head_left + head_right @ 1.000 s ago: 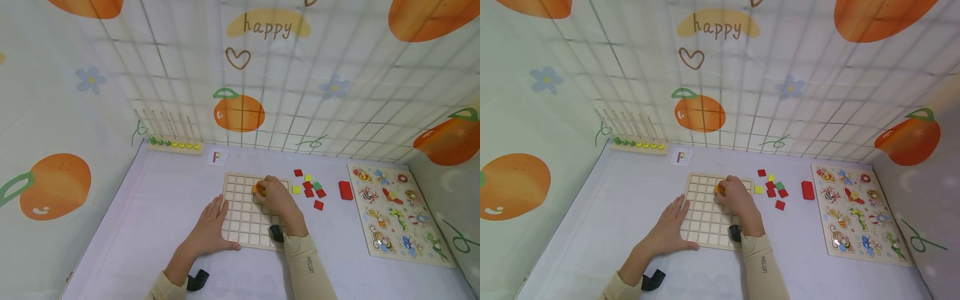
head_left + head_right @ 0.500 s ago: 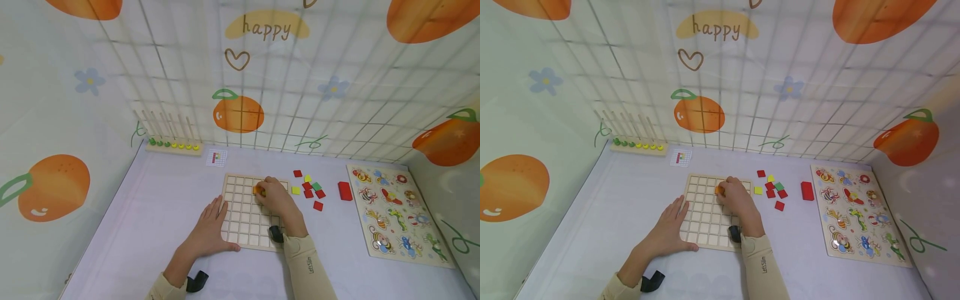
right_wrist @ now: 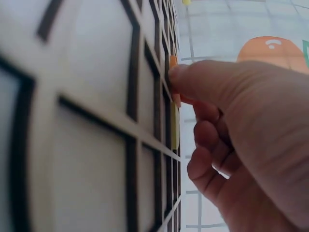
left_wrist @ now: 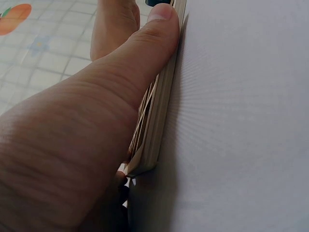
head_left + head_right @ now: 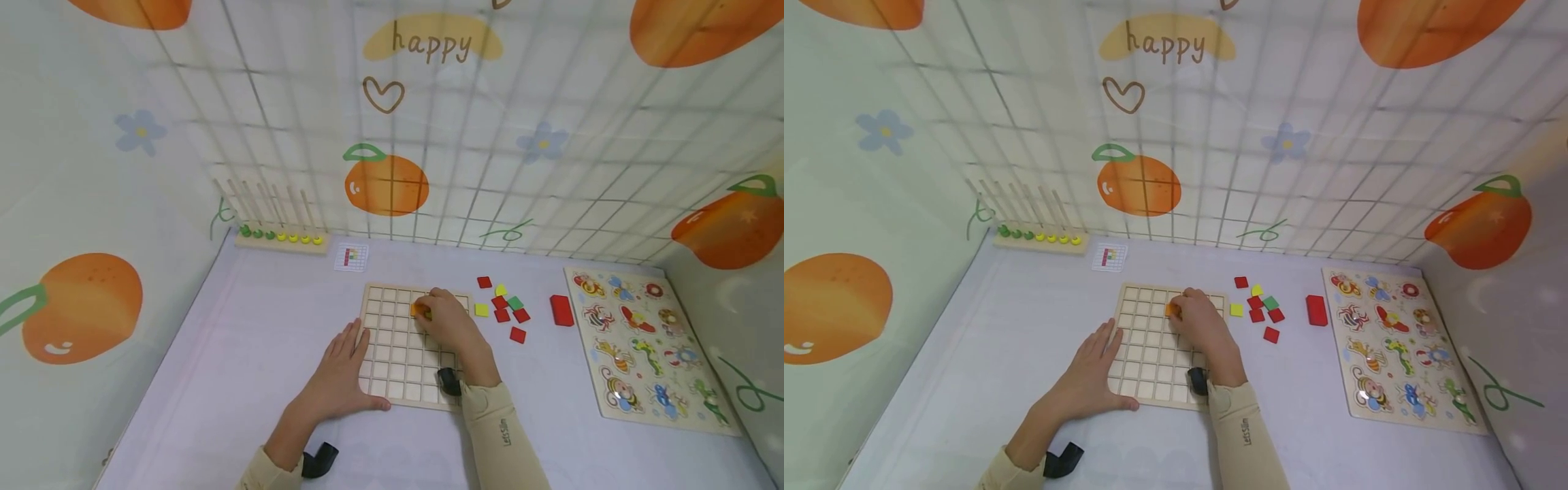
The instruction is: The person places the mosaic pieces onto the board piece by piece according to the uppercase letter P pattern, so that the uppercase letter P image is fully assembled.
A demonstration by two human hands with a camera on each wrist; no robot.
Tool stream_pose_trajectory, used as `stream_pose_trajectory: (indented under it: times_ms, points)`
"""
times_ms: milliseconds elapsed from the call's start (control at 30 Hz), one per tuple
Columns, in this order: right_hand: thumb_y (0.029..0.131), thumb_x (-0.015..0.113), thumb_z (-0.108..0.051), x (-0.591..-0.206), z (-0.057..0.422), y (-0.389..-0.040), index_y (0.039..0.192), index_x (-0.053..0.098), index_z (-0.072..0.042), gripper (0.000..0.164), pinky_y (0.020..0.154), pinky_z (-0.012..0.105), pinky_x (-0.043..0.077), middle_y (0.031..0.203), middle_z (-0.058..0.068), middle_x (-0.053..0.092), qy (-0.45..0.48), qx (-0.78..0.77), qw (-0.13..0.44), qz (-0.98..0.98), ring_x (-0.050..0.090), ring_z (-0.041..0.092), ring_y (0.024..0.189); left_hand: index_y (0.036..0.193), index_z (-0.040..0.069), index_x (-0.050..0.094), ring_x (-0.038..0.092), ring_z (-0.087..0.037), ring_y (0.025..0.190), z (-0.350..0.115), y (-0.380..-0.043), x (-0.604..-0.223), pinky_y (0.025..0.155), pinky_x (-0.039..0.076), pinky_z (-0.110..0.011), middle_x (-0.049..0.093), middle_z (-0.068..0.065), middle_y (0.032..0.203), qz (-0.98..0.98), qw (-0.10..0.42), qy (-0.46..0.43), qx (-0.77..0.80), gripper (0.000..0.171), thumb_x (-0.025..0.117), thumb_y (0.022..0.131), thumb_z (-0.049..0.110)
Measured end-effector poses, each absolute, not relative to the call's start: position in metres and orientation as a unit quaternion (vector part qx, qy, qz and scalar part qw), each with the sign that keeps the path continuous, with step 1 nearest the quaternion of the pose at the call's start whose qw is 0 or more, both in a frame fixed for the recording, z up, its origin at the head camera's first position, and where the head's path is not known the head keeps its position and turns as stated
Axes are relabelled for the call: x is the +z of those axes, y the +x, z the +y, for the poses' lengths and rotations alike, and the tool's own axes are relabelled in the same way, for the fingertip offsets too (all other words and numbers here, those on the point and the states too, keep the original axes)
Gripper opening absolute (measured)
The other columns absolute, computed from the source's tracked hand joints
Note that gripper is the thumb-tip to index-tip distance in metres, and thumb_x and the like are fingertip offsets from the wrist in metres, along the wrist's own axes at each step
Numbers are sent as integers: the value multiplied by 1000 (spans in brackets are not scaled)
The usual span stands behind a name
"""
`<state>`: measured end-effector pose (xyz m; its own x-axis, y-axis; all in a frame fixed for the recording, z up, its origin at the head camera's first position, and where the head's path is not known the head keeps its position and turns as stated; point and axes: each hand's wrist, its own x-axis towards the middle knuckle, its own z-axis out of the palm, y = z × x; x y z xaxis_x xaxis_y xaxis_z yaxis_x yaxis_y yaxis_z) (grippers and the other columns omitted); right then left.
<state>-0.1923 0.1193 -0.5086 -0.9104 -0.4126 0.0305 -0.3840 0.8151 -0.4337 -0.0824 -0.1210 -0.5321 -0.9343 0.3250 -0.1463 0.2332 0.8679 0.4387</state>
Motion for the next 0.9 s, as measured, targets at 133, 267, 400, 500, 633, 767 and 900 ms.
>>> stream_pose_trajectory:
  times_ms: [133,267,400,500,633,767,900]
  points:
    - [95,72,-18,-508,118,-193,114,76,-6,23,86,36,54,96,3,63,-198,-229,42,952,54,19,91,163,4,18,4,-33,161,-122,-83,-531,129,17,-53,0,-15,173,960,106,145,216,142,78,61,82]
    - [94,74,-19,-508,118,-193,114,76,-7,24,86,35,54,96,3,64,-193,-234,45,952,55,19,90,163,4,18,5,-33,161,-121,-83,-532,129,18,-53,0,-14,173,960,104,144,216,142,78,61,82]
    - [94,74,-18,-509,118,-194,113,77,-7,22,85,36,54,93,3,64,-194,-237,43,951,56,19,89,163,4,19,5,-33,161,-121,-83,-534,128,18,-53,1,-15,173,961,102,144,213,142,78,60,83]
    - [94,74,-17,-510,118,-194,112,77,-7,21,84,36,53,93,3,64,-194,-241,45,950,55,19,88,163,4,19,6,-33,161,-121,-83,-534,128,18,-53,1,-15,173,960,102,144,216,143,78,60,83]
    - [94,74,-17,-510,119,-194,112,78,-8,21,82,35,52,92,3,63,-193,-244,45,949,55,19,87,163,4,18,5,-33,161,-121,-83,-535,128,18,-53,1,-15,173,960,102,144,216,143,77,60,83]
    - [94,74,-17,-509,118,-194,111,78,-8,20,81,34,51,91,2,63,-195,-247,41,948,54,19,86,163,5,18,4,-33,161,-121,-83,-535,129,17,-53,0,-14,173,961,103,142,214,143,77,60,83]
    - [94,74,-17,-508,118,-193,111,78,-7,20,80,34,51,91,2,63,-192,-251,44,948,54,18,86,163,4,18,4,-33,161,-121,-82,-534,128,17,-54,-1,-14,173,960,106,141,217,143,78,60,83]
